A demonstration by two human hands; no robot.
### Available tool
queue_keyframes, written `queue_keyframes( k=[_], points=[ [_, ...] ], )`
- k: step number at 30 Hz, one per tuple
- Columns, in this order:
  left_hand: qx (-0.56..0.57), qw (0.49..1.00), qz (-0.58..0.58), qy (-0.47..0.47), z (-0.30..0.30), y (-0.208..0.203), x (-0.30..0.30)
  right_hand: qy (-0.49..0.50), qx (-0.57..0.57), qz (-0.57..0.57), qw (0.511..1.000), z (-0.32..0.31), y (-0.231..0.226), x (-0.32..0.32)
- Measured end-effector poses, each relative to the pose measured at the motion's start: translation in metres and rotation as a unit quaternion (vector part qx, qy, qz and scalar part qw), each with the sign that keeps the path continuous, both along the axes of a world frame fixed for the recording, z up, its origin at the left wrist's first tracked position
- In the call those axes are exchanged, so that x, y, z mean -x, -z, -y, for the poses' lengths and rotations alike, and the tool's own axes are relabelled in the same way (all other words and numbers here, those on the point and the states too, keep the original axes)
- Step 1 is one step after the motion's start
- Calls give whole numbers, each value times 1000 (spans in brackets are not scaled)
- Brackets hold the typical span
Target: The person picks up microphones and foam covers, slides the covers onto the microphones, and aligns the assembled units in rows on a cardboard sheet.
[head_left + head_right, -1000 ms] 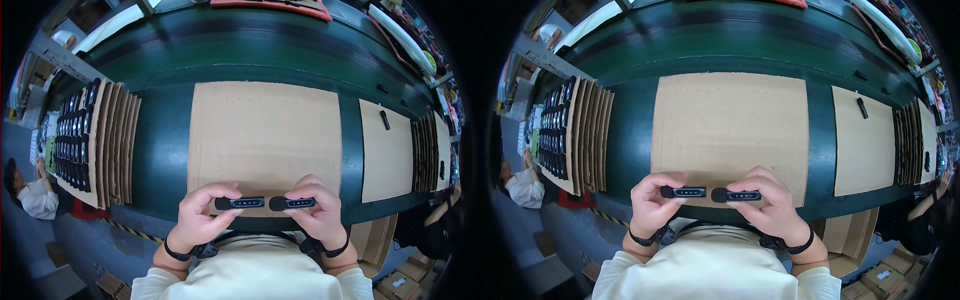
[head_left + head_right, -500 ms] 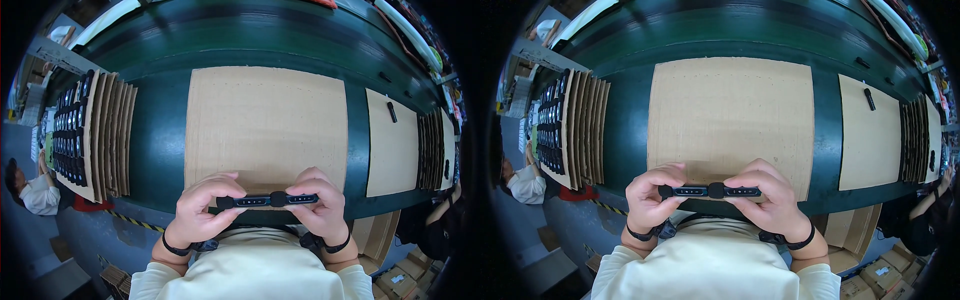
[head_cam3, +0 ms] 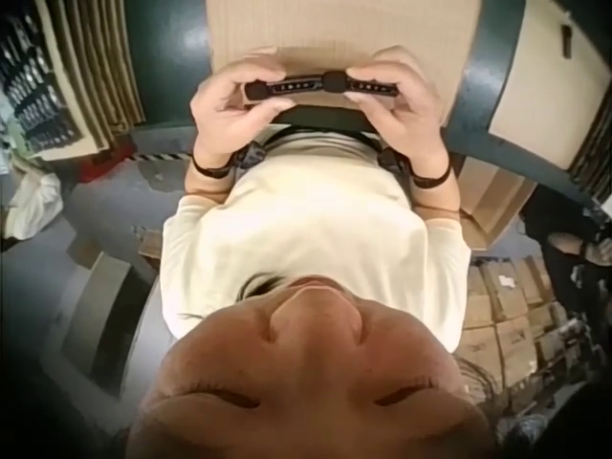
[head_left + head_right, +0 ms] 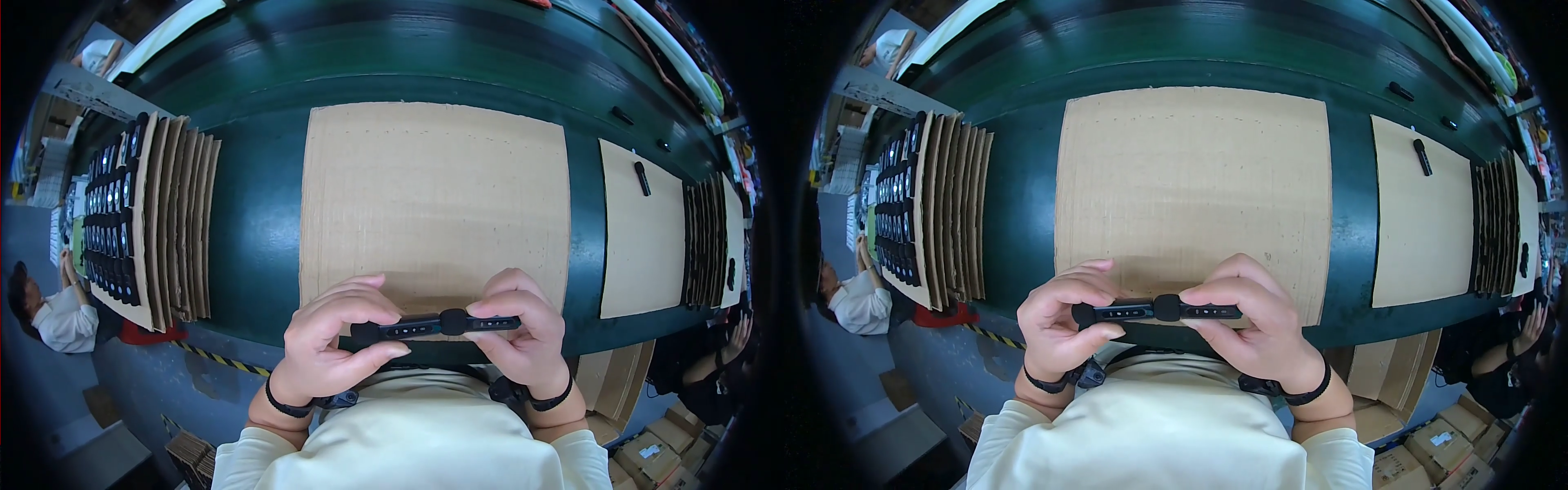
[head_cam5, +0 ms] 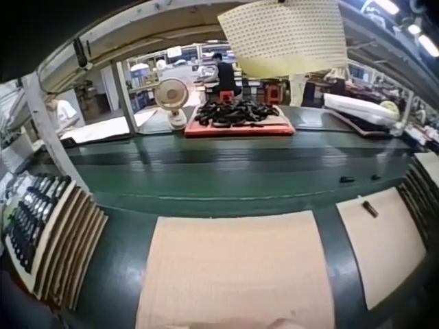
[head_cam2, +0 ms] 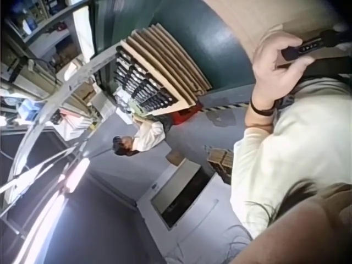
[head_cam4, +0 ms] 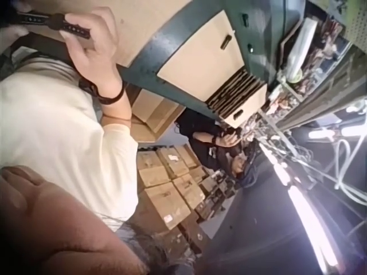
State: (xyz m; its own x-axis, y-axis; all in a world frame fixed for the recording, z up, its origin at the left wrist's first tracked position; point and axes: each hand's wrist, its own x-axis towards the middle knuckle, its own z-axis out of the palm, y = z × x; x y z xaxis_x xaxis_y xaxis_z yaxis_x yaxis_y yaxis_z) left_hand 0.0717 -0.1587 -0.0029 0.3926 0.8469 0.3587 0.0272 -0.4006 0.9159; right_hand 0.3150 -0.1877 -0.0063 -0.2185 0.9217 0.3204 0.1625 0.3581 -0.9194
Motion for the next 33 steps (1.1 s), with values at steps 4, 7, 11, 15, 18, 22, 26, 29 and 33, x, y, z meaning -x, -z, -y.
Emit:
queue_keyframes(
  k=[4,7,11,15,18,22,26,29,33],
  points=[
    [-13,999,-14,-28,1,-2,-4,-17,-18,2,1000,-1,-1,1],
    [-40,997,-60,-12,-2,-5,-3,1,-14,-25,1000,2,0,1],
    [-49,995,-82,-14,-2,-1,-5,31,14,-141,989,4,6,7],
    [-44,997,-63,-22,-5,1,-4,37,-3,-78,996,2,-2,1],
    [-34,998,-46,-20,-4,4,-5,21,-10,8,1000,2,-17,-1],
    [-17,999,-33,-9,-4,5,-6,-2,-57,120,991,-3,-19,7],
    [-22,999,-37,1,-4,3,-6,-18,-104,120,987,-9,-13,21],
    [-24,999,-36,5,-4,3,-6,-28,-123,100,987,-12,-11,25],
    [-34,999,-40,-4,-4,3,-5,-42,-136,96,985,-15,-12,28]
  ],
)
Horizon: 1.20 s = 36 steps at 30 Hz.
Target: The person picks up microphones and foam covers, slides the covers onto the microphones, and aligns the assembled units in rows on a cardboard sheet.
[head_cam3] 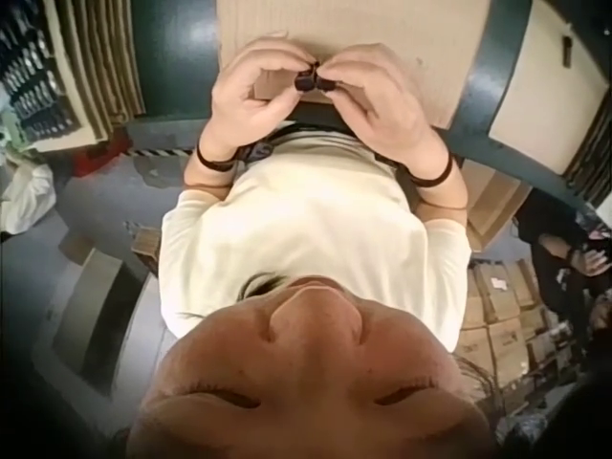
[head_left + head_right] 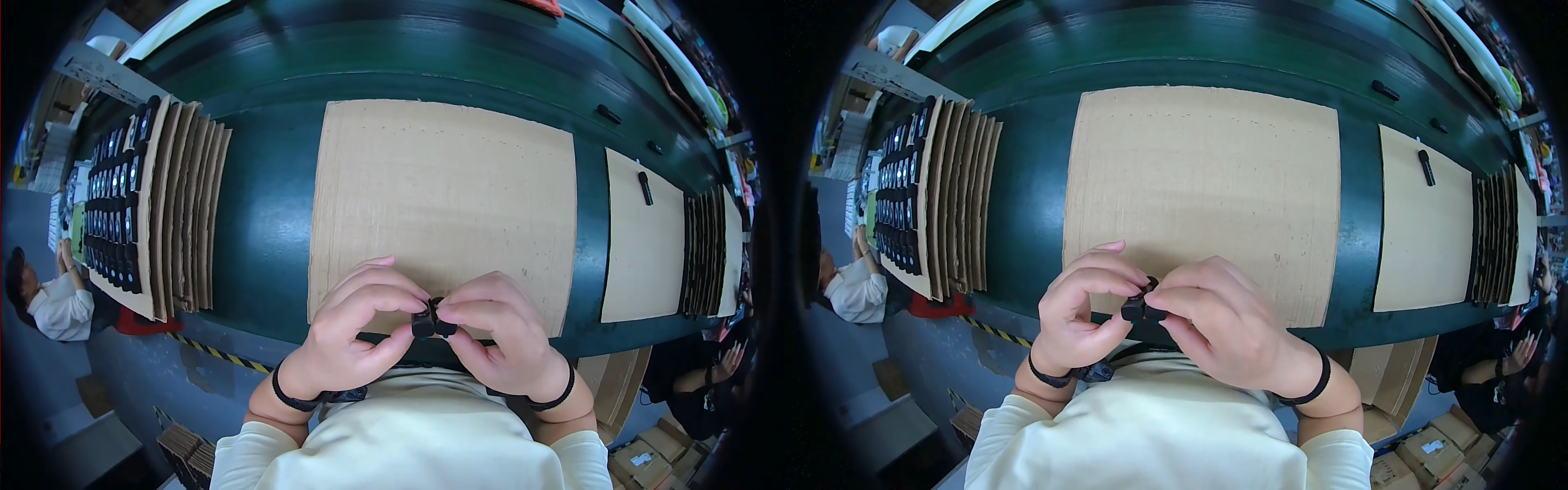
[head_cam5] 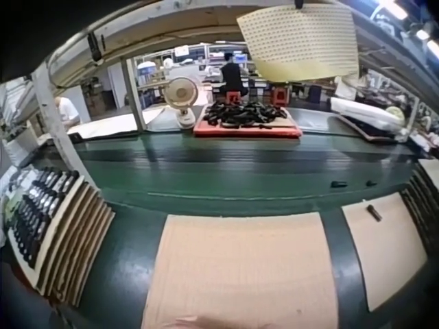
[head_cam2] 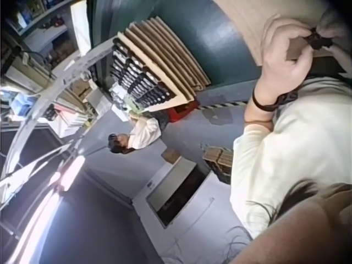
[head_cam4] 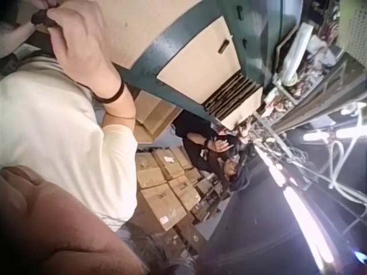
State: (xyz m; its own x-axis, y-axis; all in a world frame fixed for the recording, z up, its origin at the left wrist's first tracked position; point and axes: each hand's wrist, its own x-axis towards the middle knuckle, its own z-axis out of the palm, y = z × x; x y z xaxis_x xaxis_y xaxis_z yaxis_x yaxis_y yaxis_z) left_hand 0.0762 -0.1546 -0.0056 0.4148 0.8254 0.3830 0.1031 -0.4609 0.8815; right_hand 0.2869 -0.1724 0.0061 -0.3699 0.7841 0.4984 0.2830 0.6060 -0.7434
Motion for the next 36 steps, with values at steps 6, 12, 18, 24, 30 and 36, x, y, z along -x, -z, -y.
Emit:
queue_keyframes(
  k=[6,12,18,24,30,36],
  points=[
    [-121,989,-81,-7,-17,-21,15,-16,11,35,999,-10,-16,6],
    [-239,951,-180,-71,-68,-38,53,-41,71,93,992,-39,-48,12],
    [-265,933,-200,-136,-127,-11,68,-38,183,150,971,-91,-51,26],
    [-329,909,-210,-146,-161,15,66,-5,71,255,964,-149,-27,46],
    [-326,904,-265,-76,-169,23,62,7,-95,356,930,-175,-2,51],
    [-232,941,-245,-22,-171,28,72,-35,-105,383,917,-170,16,47]
  ],
)
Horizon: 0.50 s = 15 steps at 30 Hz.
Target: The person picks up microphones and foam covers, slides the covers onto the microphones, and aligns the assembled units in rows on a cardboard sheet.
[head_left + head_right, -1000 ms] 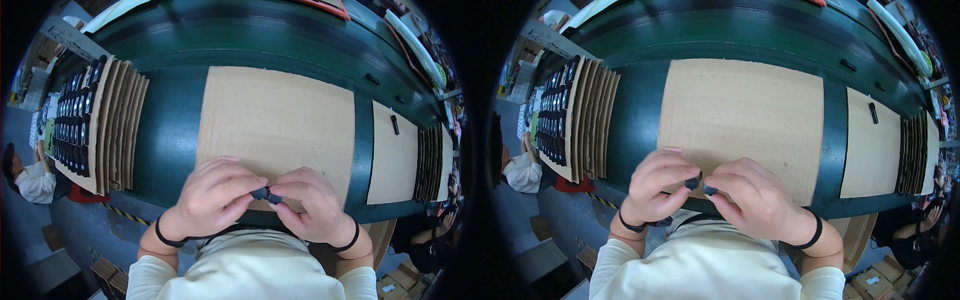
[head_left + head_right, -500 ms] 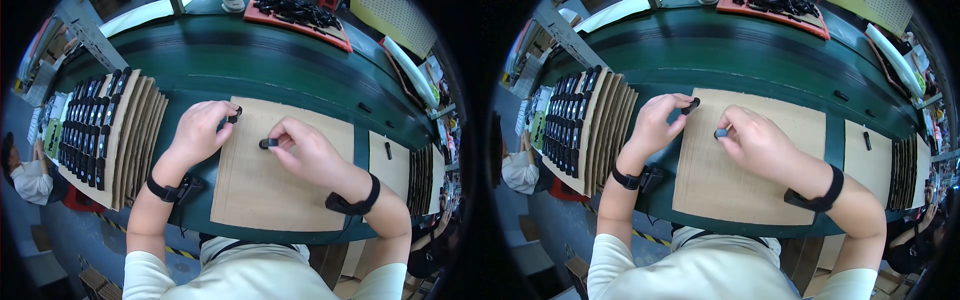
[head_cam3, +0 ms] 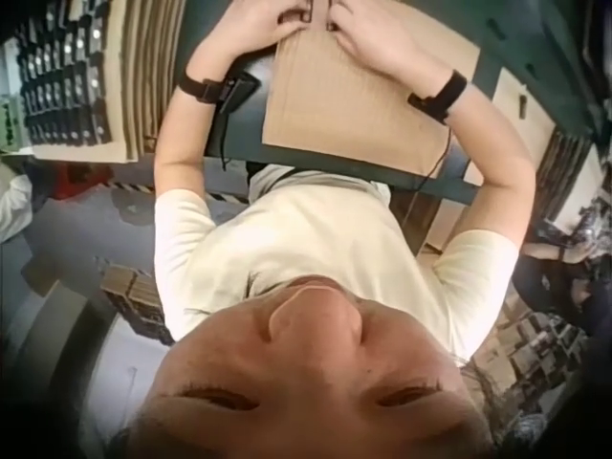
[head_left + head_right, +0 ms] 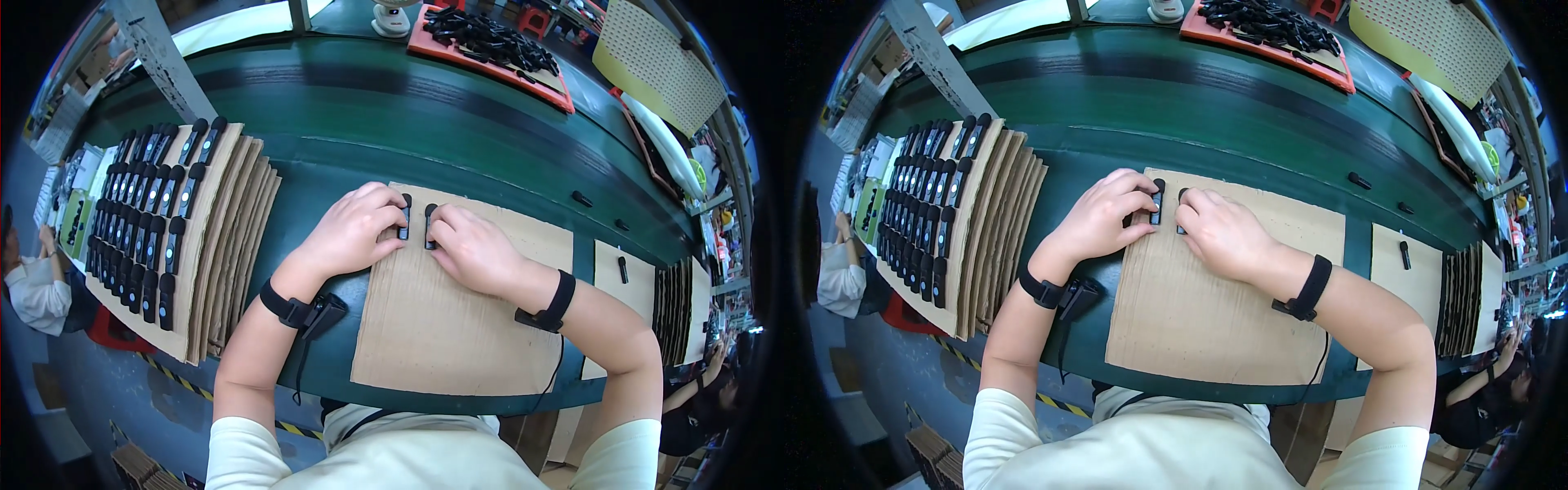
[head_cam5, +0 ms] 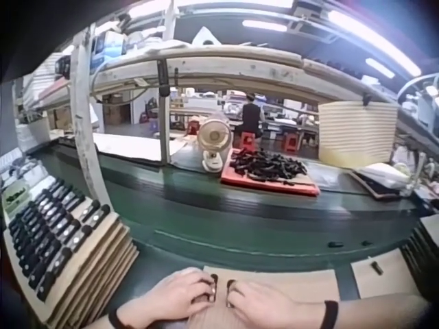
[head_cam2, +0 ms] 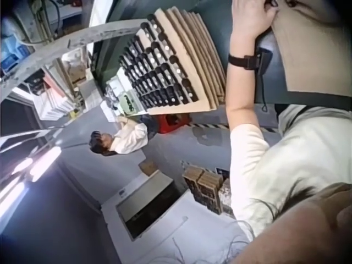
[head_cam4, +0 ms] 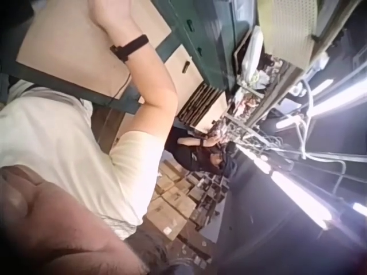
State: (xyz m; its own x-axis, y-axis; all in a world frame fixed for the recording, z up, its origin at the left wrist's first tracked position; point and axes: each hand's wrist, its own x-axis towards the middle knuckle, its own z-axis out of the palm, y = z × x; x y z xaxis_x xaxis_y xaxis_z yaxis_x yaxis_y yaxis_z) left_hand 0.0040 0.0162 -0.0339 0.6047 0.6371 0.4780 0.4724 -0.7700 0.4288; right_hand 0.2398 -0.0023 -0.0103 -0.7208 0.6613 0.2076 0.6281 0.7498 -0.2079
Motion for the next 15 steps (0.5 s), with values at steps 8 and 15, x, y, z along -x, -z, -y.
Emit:
queue_keyframes(
  k=[8,15],
  points=[
    [76,996,39,-7,-7,9,0,40,46,-29,998,-4,-6,2],
    [124,991,42,-13,-21,8,-5,56,71,-39,995,-14,-1,-1]
  ],
)
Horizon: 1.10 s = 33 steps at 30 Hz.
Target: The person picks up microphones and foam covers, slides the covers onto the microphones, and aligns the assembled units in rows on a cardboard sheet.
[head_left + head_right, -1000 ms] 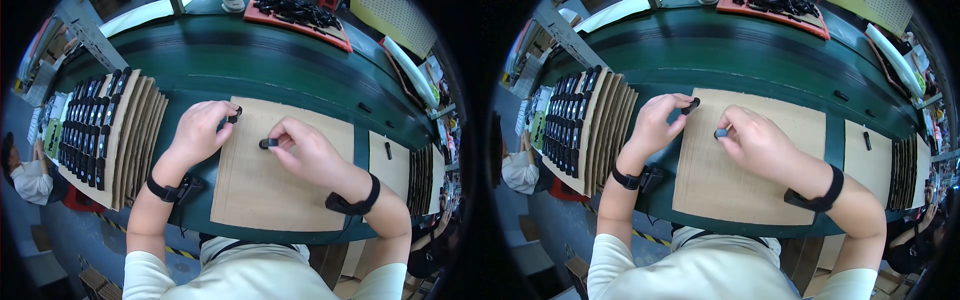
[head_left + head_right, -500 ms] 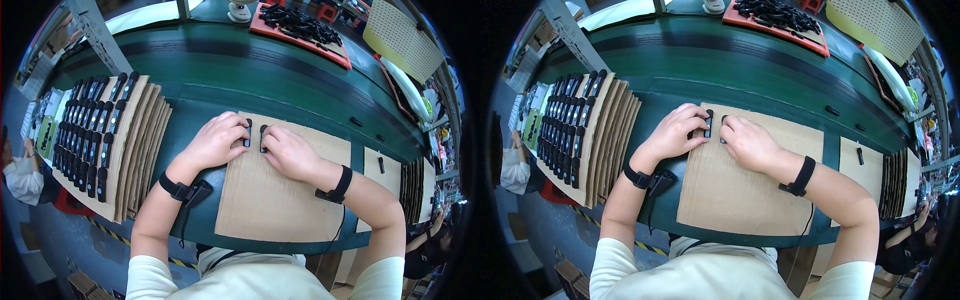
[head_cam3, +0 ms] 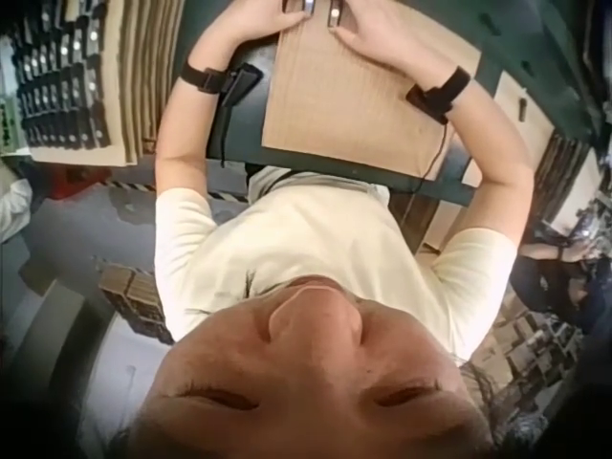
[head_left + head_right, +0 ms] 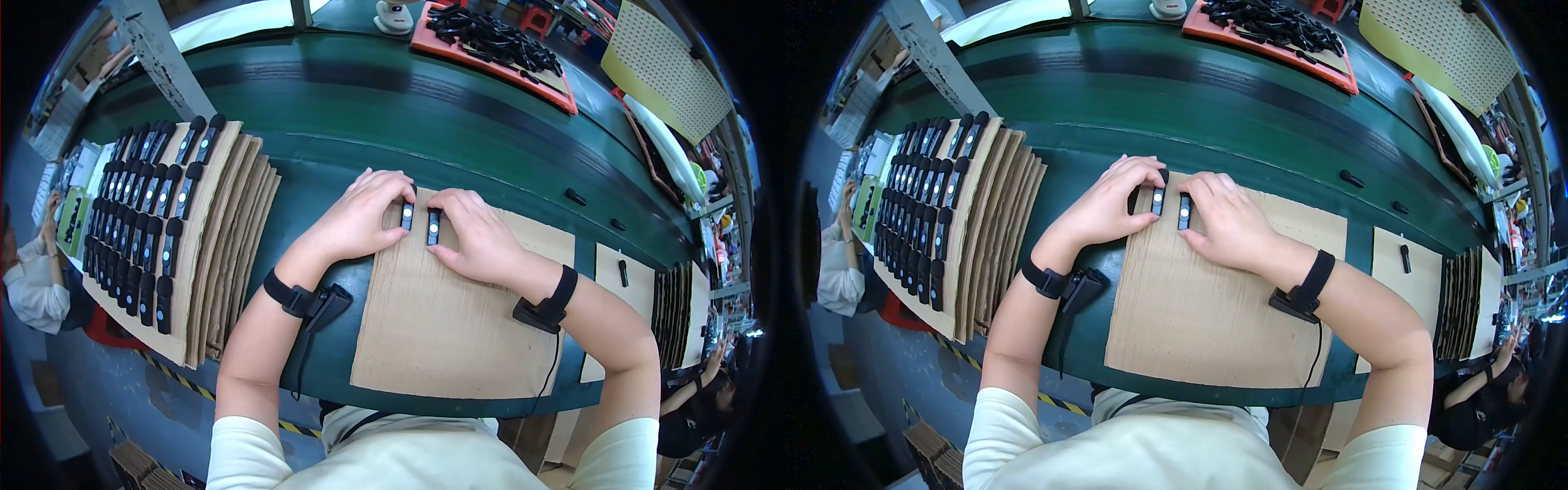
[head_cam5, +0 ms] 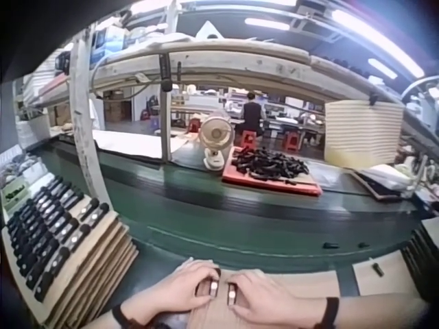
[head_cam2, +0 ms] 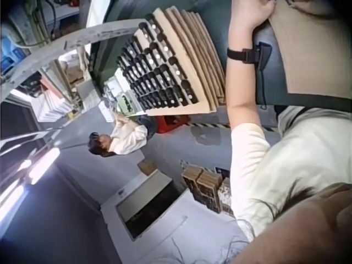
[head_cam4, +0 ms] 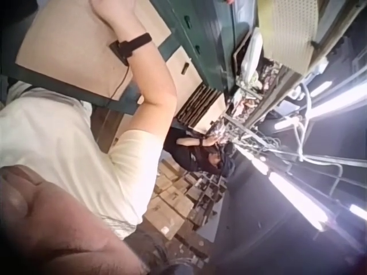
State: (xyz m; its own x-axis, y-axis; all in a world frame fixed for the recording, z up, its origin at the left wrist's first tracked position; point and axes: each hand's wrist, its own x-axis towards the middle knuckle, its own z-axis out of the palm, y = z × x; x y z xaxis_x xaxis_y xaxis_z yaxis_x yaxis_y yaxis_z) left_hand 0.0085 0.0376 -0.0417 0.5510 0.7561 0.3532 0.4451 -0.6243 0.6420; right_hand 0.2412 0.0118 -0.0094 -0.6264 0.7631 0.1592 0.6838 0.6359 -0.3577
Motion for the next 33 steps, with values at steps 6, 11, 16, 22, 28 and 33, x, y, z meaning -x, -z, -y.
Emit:
queue_keyframes(
  k=[6,11,16,22,28,33],
  points=[
    [30,1000,2,9,-7,5,-3,28,2,-28,999,-8,6,1],
    [68,997,34,22,-8,7,-4,32,-7,-37,999,-12,8,1],
    [71,997,41,18,-8,10,-3,37,-5,-36,999,-13,10,2],
    [84,995,50,26,-9,12,-1,37,-4,-34,999,-13,10,3],
    [99,993,56,29,-9,13,1,47,-2,-31,998,-13,9,2],
    [89,994,52,27,-6,3,-1,57,-4,-41,998,-14,-4,-14]
  ],
)
